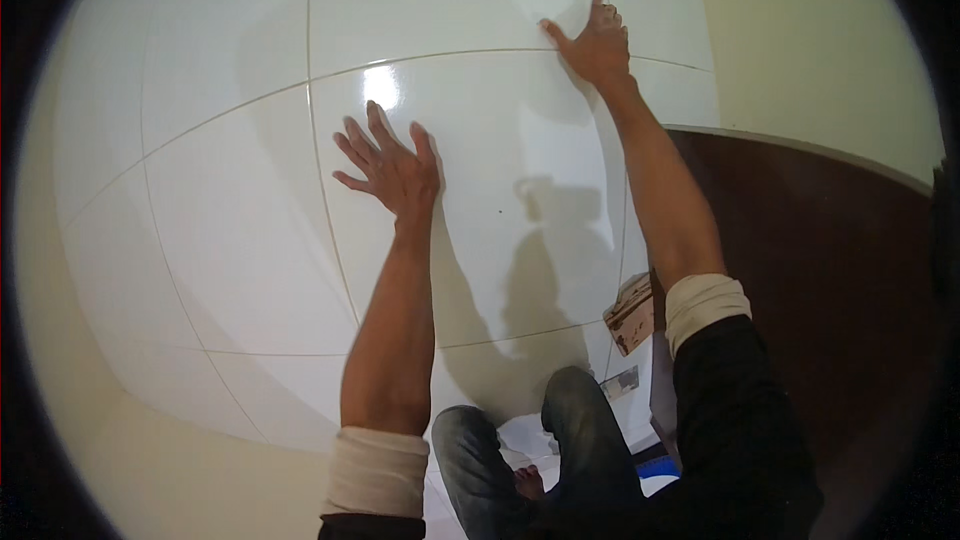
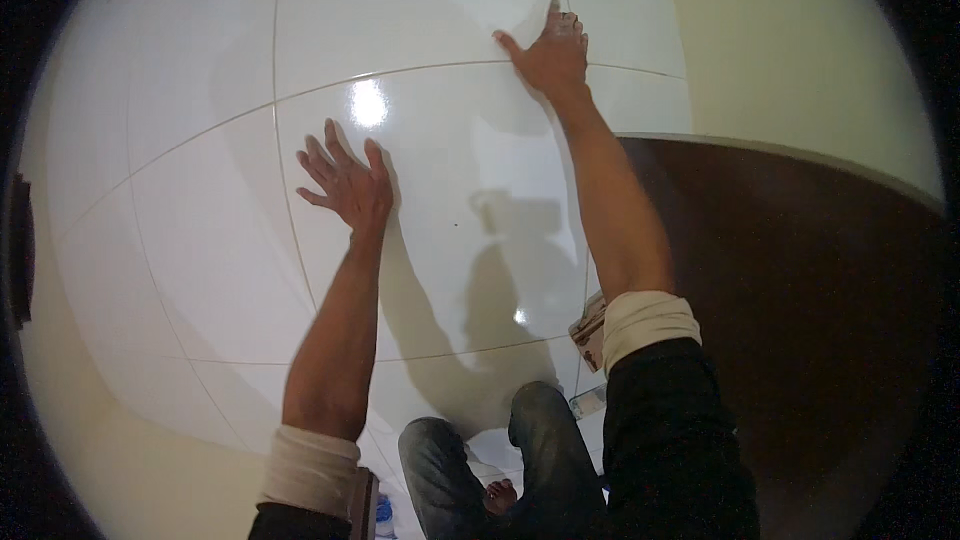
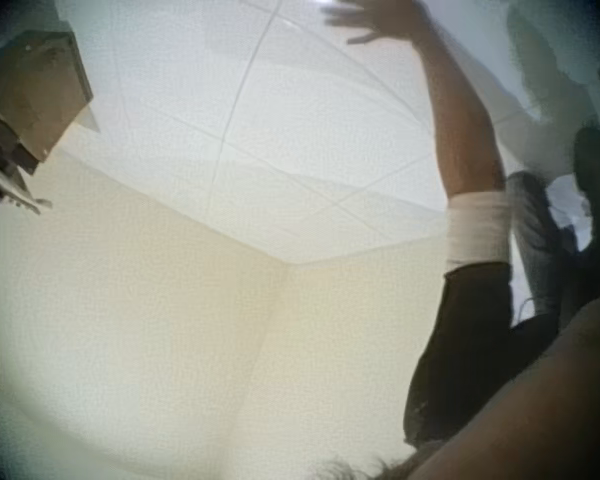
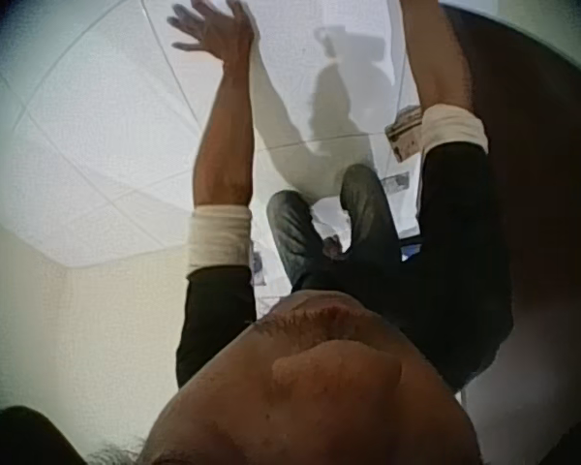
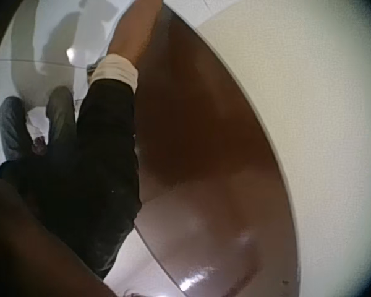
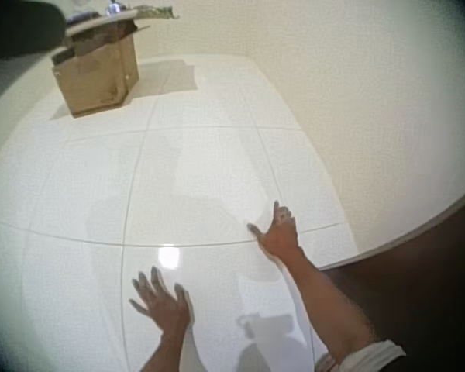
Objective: Scraping grout and sanding tiles on the floor followed by sweeping.
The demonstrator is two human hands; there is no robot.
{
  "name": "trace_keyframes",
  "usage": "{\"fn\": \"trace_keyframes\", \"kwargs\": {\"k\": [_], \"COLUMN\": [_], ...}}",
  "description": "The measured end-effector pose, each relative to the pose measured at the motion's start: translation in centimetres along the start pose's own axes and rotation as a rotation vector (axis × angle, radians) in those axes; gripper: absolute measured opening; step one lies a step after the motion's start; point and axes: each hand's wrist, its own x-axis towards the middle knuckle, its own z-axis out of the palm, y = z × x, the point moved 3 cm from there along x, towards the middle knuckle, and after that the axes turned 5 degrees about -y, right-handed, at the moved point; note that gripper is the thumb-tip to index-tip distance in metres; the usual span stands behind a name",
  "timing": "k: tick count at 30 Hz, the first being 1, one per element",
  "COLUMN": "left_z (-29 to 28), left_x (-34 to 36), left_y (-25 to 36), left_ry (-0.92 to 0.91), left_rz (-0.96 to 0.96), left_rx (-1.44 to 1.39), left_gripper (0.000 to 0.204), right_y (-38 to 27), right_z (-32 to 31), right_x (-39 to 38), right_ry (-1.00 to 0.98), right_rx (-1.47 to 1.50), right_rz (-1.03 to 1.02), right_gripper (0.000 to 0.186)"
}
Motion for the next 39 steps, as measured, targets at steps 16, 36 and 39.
{"fn": "trace_keyframes", "kwargs": {"k": [16, 36, 39], "left_z": [0.9, 1.0, 0.5], "left_x": [2.2, 2.1, 2.4], "left_y": [2.0, 0.9, -0.2], "left_ry": [-0.055, -0.072, -0.027], "left_rz": [-0.099, -0.087, -0.078], "left_rx": [0.185, 0.187, 0.237], "left_gripper": [0.079, 0.079, 0.078], "right_y": [-0.6, -0.1, -0.9], "right_z": [0.1, -1.0, 0.3], "right_x": [-0.6, -0.8, -3.0], "right_ry": [0.126, 0.072, -0.062], "right_rx": [-0.022, -0.03, -0.008], "right_rz": [-0.047, -0.022, -0.015], "right_gripper": [0.111, 0.112, 0.107]}}
